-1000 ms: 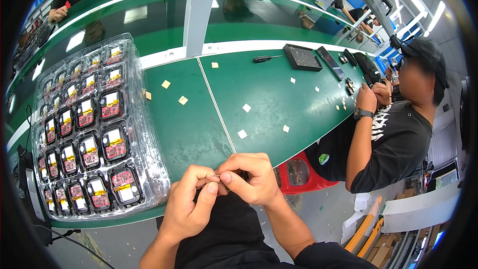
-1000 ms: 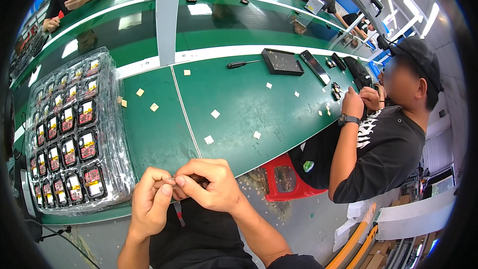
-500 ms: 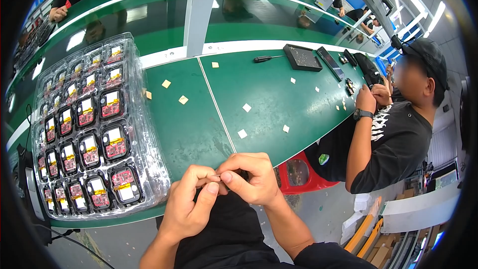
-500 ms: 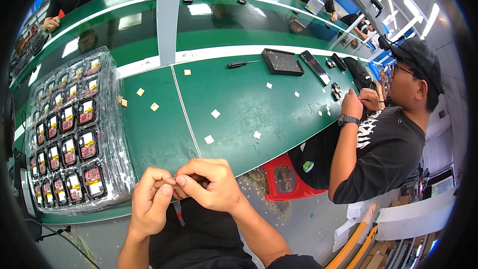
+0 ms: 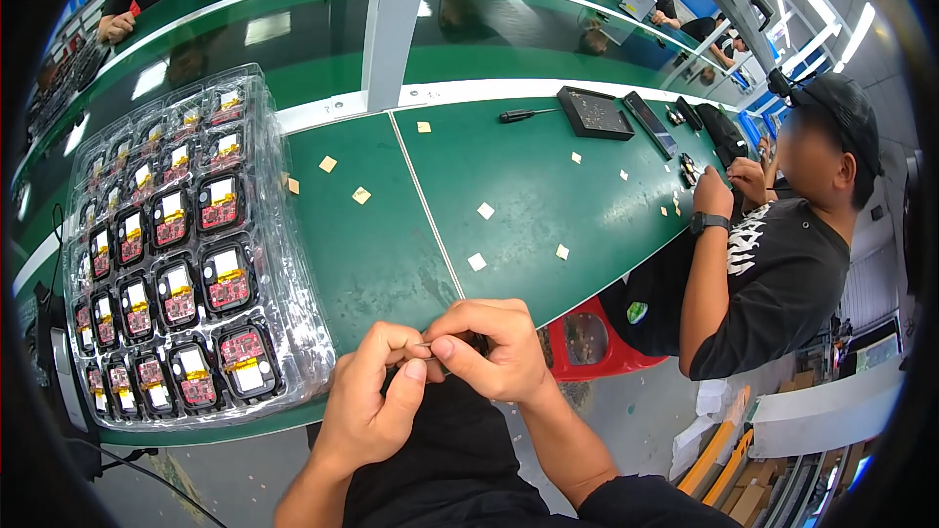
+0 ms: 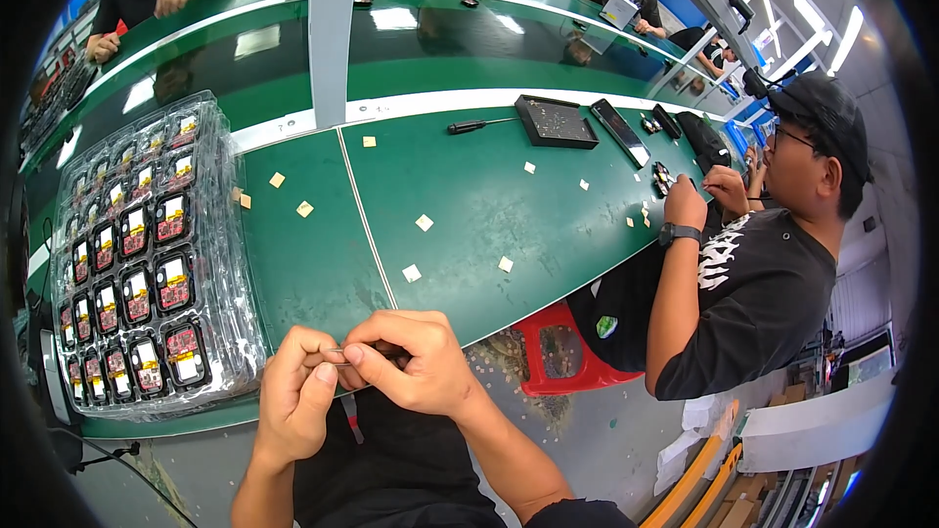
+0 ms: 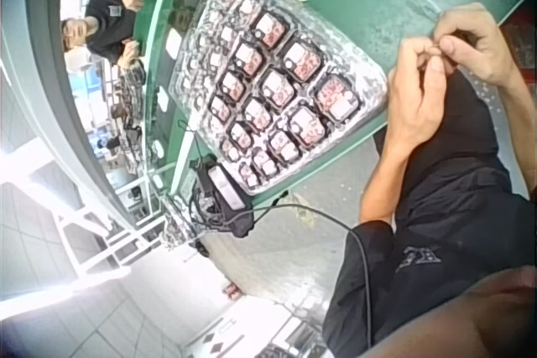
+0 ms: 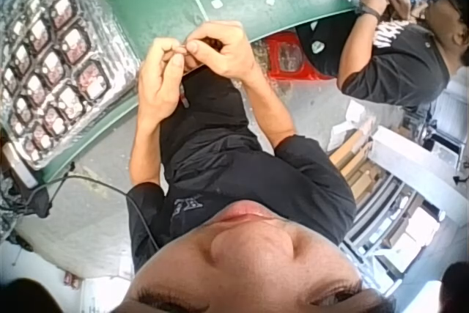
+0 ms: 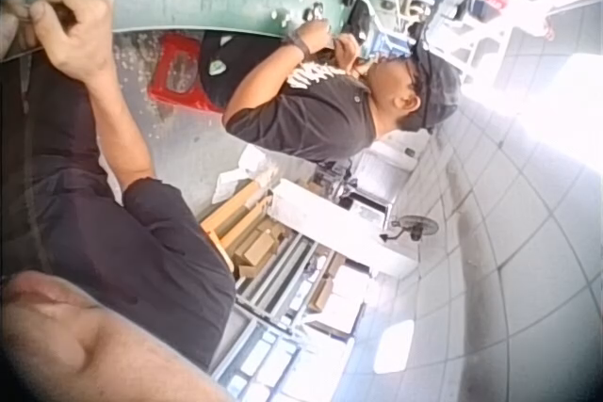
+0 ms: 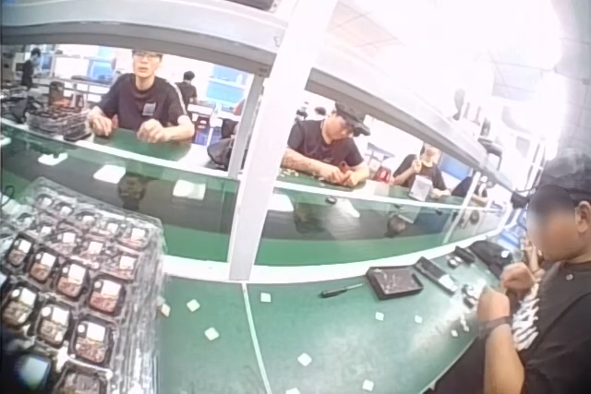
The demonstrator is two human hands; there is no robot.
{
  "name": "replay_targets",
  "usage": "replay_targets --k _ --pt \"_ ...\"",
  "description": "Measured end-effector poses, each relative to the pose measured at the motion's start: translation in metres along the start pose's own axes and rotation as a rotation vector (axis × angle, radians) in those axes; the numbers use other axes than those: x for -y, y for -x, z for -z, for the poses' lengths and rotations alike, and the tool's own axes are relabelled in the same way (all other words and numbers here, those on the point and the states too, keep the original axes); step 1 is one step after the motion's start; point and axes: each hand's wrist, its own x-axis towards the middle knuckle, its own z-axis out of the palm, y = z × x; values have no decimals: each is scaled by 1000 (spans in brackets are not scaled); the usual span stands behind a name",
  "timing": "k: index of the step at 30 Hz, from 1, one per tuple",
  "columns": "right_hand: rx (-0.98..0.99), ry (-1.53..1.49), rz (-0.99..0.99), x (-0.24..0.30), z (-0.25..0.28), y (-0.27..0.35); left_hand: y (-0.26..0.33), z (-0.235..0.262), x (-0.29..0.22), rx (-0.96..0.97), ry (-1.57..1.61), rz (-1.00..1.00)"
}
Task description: The recorder is assembling small electronic components, specifically inserting small parts into smartwatch housings using tweezers on a factory production line.
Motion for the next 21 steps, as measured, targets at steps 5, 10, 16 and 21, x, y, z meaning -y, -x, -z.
replay_targets --k 5,10,16,21 --pt "3 -10 -6 0 0 0 0 0 -1 3 -22 0" --pt "6 -7 -15 1 0 0 0 -1 -1 -8 -29 -1" --pt "-9 -27 -36 -1 -3 2 0 -6 -1 -63 -121 -32" --pt "-4 -20 -30 -1 -1 1 1 -5 -2 -49 0 20"
